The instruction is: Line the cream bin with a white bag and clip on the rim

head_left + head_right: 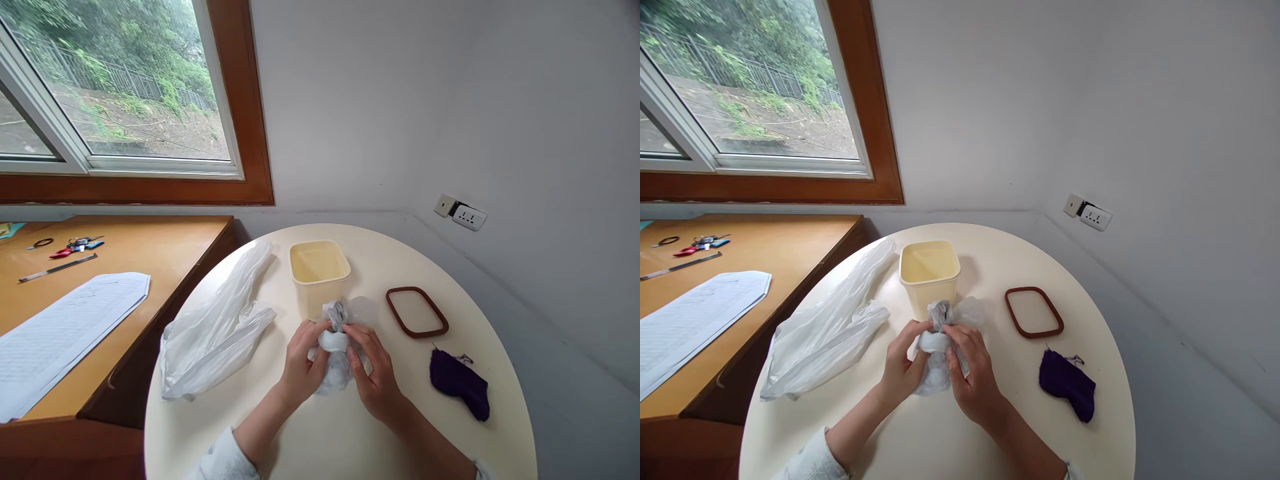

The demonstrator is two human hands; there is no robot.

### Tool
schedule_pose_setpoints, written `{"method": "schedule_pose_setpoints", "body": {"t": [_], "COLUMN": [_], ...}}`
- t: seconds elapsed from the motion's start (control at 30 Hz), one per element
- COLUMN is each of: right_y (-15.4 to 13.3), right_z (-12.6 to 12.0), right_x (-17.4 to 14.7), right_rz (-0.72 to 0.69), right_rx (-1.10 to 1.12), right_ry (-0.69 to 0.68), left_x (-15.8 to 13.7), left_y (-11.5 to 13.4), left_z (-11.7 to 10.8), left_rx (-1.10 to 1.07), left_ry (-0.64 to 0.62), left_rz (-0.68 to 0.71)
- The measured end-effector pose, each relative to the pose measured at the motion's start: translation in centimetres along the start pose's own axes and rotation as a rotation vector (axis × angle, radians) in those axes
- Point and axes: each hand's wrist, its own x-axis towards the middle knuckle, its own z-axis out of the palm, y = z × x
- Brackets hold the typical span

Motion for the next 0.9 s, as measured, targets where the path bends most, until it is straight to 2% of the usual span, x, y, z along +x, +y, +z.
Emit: {"method": "schedule_pose_setpoints", "body": {"t": [0.27,0.37,0.57,0.9], "right_y": [0.2,0.19,0.3,-0.06], "right_z": [0.1,0.15,0.19,0.1], "right_x": [-0.15,-0.11,-0.15,0.19], "right_rz": [0.011,0.019,0.062,0.006], "right_rx": [-0.042,-0.055,-0.073,0.018], "right_ry": [-0.029,-0.025,0.096,0.035], "left_x": [0.15,0.11,-0.09,-0.03], "left_y": [0.02,0.14,0.33,-0.05], "left_z": [-0.05,-0.04,-0.17,-0.29], "left_rx": [0.017,-0.008,-0.107,-0.064], "left_ry": [0.022,0.025,-0.017,-0.067], "left_rz": [0.081,0.059,-0.006,-0.043]}}
